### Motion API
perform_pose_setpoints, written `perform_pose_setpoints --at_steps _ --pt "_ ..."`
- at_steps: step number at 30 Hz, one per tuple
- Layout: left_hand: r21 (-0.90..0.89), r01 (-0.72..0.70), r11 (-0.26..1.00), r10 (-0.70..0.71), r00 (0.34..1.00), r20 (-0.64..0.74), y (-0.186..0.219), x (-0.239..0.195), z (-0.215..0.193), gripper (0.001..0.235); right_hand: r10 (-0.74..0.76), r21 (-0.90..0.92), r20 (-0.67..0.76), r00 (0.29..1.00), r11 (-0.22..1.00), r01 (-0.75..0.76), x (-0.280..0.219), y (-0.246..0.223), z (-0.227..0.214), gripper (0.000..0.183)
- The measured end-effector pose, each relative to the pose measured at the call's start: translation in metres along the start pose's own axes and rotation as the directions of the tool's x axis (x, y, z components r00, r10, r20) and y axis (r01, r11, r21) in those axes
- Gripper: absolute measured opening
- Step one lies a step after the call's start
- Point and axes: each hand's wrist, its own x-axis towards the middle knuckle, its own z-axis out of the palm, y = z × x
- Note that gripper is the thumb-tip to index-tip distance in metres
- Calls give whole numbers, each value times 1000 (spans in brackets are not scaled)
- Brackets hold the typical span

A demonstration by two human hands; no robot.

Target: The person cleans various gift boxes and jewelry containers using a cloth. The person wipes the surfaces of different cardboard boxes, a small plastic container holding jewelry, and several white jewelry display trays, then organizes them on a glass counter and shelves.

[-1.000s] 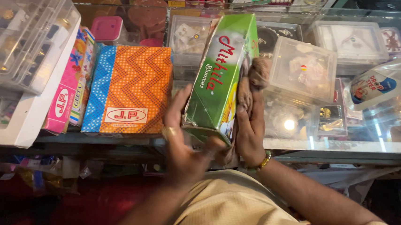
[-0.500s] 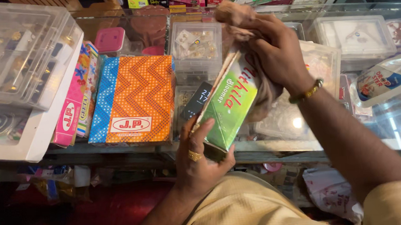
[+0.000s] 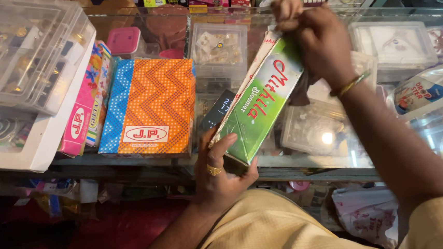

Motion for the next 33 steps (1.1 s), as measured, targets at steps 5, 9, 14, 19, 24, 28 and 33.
perform_pose_setpoints --at_steps 5,9,14,19,24,28,33 --pt "38 -1 999 0 1000 10 -1 9 1 81 -306 169 -81 949 934 315 -91 -111 18 28" --pt "13 -83 996 83 997 12 6 12 -2 83 -404 221 -23 915 890 398 -89 -87 10 29" --pt "-104 27 994 -28 1000 -5 -4 -2 -1 73 256 642 -132 958 759 -114 -34 48 16 26" --pt "-51 -6 999 2 997 -81 -16 -9 3 75 270 957 202 941 150 -248 -35 70 22 41" --pt "-175 -60 983 43 994 -104 -18 -9 1 64 106 973 208 972 83 -217 -12 35 -19 51" --pt "-184 57 981 -52 998 27 -13 -2 -19 66 -51 962 -10 999 273 23 -13 -23 -68 55" --pt "95 79 992 -81 997 18 31 52 -21 102 -133 756 -22 991 647 104 -30 -117 -74 48"
